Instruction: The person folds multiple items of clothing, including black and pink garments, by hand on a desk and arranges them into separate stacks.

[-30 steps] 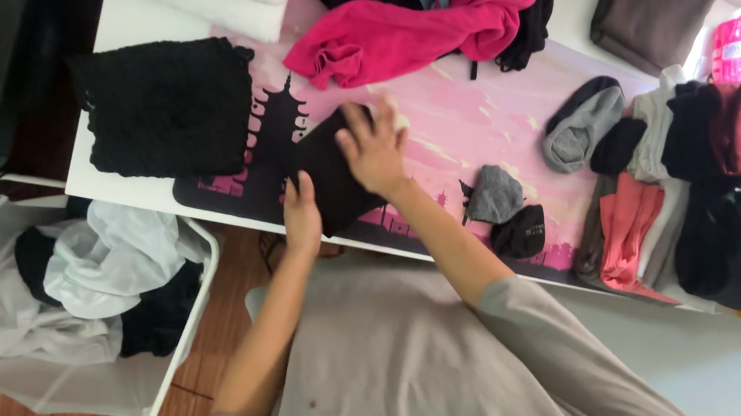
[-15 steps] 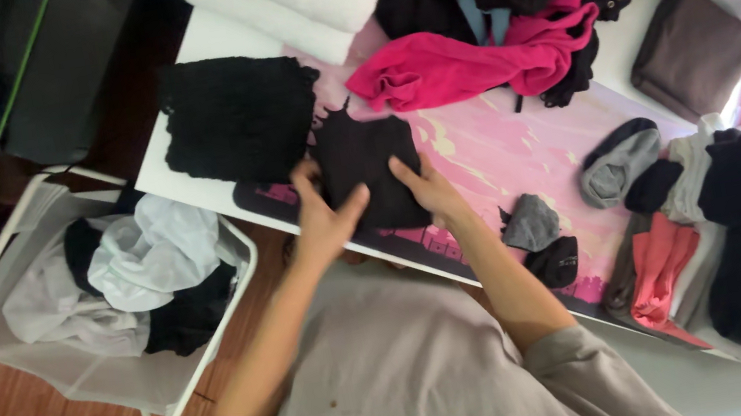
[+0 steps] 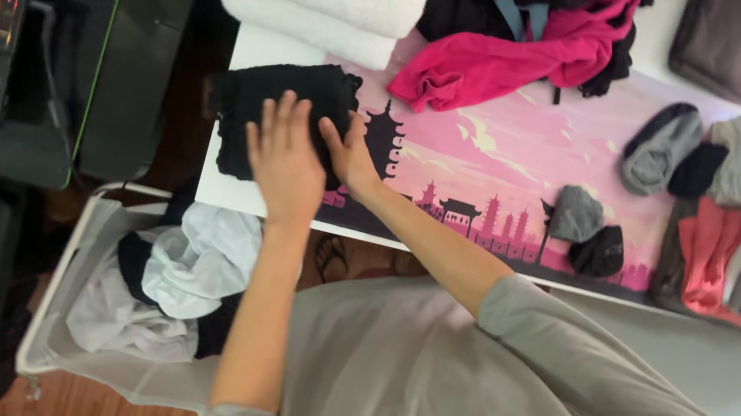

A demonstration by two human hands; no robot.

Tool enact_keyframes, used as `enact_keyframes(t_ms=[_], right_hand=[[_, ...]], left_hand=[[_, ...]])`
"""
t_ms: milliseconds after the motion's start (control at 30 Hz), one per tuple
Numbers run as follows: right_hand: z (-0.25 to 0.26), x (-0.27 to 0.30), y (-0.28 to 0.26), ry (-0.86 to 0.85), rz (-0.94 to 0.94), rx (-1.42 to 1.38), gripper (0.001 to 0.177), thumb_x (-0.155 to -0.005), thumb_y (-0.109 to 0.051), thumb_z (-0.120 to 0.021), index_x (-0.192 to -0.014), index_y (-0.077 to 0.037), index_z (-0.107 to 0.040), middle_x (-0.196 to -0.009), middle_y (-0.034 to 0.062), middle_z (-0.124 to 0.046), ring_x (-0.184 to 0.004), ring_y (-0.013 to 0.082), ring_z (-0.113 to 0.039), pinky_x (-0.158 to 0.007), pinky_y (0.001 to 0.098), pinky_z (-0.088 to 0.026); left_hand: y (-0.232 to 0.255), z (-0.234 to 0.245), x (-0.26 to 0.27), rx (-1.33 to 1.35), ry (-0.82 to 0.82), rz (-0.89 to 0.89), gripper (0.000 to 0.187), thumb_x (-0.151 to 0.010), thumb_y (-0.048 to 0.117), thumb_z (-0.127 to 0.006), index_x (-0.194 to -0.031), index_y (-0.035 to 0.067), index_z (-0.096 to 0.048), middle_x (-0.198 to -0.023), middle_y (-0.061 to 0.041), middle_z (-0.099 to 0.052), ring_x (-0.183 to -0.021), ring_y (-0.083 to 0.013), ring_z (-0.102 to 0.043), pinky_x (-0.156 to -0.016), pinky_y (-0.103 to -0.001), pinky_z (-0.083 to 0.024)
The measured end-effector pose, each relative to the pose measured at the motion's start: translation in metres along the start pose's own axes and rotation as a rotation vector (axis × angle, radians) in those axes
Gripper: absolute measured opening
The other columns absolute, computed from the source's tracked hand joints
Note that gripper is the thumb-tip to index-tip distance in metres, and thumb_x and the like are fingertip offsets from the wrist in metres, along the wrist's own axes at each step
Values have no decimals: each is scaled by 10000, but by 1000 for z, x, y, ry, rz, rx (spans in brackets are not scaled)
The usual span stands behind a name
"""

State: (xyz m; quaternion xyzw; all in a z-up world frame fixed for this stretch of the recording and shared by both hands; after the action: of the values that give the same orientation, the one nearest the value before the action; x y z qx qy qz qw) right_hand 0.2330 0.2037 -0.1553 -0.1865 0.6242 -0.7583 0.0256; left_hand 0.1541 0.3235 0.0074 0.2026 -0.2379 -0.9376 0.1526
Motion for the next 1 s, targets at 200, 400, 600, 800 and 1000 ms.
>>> enact_keyframes(t_ms=[200,400,600,800,1000], right_hand=[[31,-4,-8,-195,-209,340,552,-968,-314,-629,-1448,-82,-485,-1236,224,-720,-1068,317,-744,-907,392,-591],[152,-24,-117,418,509,1259,887,-585,-256,-834,-1418,-193,-537,-1200,224,-699,-1096,527,-616,-864,736,-435],[205,18,44,-195,-33,1258,172,-1075,-236,-545,-1159,-134,-655,-1351,185,-583,-1274,384,-536,-1044,606,-461],[203,109,-2,-52,346,1028,109,-856,-139,-670,-957,-123,-706,-1420,158,-539,-1346,412,-448,-1039,576,-386],[191,105,-9,-83,356,790,142,-917,-96,-653,-1054,-102,-690,-1207,64,-701,-1286,323,-598,-1085,407,-497]], left_hand=[[-5,-48,-5,-135,-202,34,612,-1006,538,-523,-1572,315,-457,-1641,-170,-345,-1472,-508,-283,-1141,-762,-113],[-5,-66,-7,-225,-236,25,772,-967,651,-487,-1629,269,-377,-1658,-321,-221,-1469,-586,-243,-1123,-782,-131],[1,-66,-12,-209,-241,-13,780,-994,645,-477,-1646,232,-359,-1648,-356,-217,-1472,-605,-238,-1132,-787,-141],[70,-117,5,-177,-548,-239,625,-1014,395,-582,-1609,296,-418,-1611,-270,-328,-1514,-520,-281,-1217,-727,-201],[134,-220,8,-229,-245,-584,590,-881,163,-577,-1467,125,-526,-1403,-104,-550,-1289,-359,-506,-999,-589,-425]])
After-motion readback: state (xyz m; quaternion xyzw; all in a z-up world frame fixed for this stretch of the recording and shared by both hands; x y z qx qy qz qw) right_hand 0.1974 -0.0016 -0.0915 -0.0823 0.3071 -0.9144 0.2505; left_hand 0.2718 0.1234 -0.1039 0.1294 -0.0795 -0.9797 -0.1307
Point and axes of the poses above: each hand's wrist, its own x-axis away from the middle knuckle, its own z-axis out of the back of the hand, y = z × x, the point moved 10 cm from there along -x, towards the middle knuckle
